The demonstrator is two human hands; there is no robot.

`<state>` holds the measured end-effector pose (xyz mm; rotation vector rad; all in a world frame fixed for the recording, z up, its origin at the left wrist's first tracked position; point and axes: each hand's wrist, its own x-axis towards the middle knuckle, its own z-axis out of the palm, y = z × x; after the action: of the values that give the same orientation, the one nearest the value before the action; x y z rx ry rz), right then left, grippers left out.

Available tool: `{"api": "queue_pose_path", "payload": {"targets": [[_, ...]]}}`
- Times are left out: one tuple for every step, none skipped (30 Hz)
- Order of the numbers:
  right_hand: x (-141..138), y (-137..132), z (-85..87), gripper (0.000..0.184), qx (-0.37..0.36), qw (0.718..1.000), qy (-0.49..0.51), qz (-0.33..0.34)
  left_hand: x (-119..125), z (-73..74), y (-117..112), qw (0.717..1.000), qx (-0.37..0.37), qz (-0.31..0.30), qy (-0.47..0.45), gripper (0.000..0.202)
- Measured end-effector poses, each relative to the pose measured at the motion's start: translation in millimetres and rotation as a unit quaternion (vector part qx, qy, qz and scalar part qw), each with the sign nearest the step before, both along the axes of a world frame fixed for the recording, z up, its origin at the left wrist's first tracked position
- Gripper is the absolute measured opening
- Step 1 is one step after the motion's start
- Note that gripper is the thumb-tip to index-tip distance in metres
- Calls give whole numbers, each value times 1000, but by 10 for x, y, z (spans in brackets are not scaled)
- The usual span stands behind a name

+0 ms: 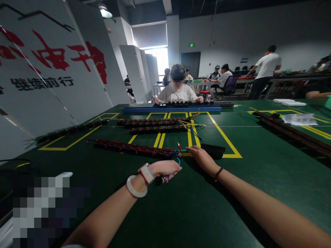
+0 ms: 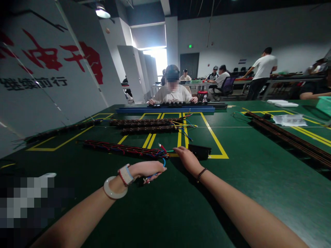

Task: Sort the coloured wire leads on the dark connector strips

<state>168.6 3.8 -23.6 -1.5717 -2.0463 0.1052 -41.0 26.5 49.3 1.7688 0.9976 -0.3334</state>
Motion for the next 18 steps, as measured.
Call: {"api": "queue_pose_path", "payload": {"targets": [[1, -2, 2, 35, 0, 1000, -1, -1, -5, 1, 16, 1000, 0, -5, 8, 36], [3, -3, 3, 35, 1, 1000, -1, -1, -13, -6, 35, 1000, 0, -11, 12, 37], [5, -5, 2, 36, 1, 1000, -2, -1, -22, -19, 55, 1000, 0, -17, 12, 39], [8, -6, 2, 36, 1, 1000, -2, -1, -32, -36, 74, 1000, 0, -25, 10, 40], [12, -7, 0, 36, 2, 1000, -1, 2, -42, -55, 92, 999, -2, -32, 5, 42], [15, -8, 0, 37, 2, 1000, 1, 6, -51, -75, 107, 999, -9, -36, -3, 43], [18, -9, -1, 37, 2, 1000, 2, 9, -57, -94, 118, 999, -17, -38, -15, 44], [20, -11, -1, 37, 3, 1000, 4, 11, -59, -115, 125, 999, -26, -37, -27, 45], [22, -12, 0, 37, 5, 1000, 6, 12, -57, -136, 129, 998, -36, -35, -37, 45], [24, -14, 1, 37, 7, 1000, 6, 14, -51, -159, 130, 997, -51, -31, -51, 45], [26, -15, 2, 37, 8, 1000, 6, 15, -41, -185, 131, 995, -70, -26, -66, 44], [27, -16, 3, 37, 8, 1000, 7, 17, -29, -213, 133, 992, -94, -20, -83, 43], [27, -18, 4, 37, 8, 1000, 8, 19, -16, -242, 136, 987, -122, -10, -102, 42], [26, -19, 4, 36, 6, 1000, 11, 21, -5, -272, 143, 980, -154, 2, -123, 41], [23, -21, 4, 36, 4, 1000, 13, 24, 3, -300, 151, 971, -189, 11, -145, 41], [19, -23, 4, 36, 4, 1000, 16, 24, 9, -325, 161, 961, -222, 16, -163, 42], [13, -26, 3, 36, 5, 1000, 17, 25, 12, -346, 170, 951, -253, 19, -178, 44], [5, -28, 1, 36, 7, 999, 19, 25, 13, -363, 177, 940, -283, 21, -192, 45]]}}
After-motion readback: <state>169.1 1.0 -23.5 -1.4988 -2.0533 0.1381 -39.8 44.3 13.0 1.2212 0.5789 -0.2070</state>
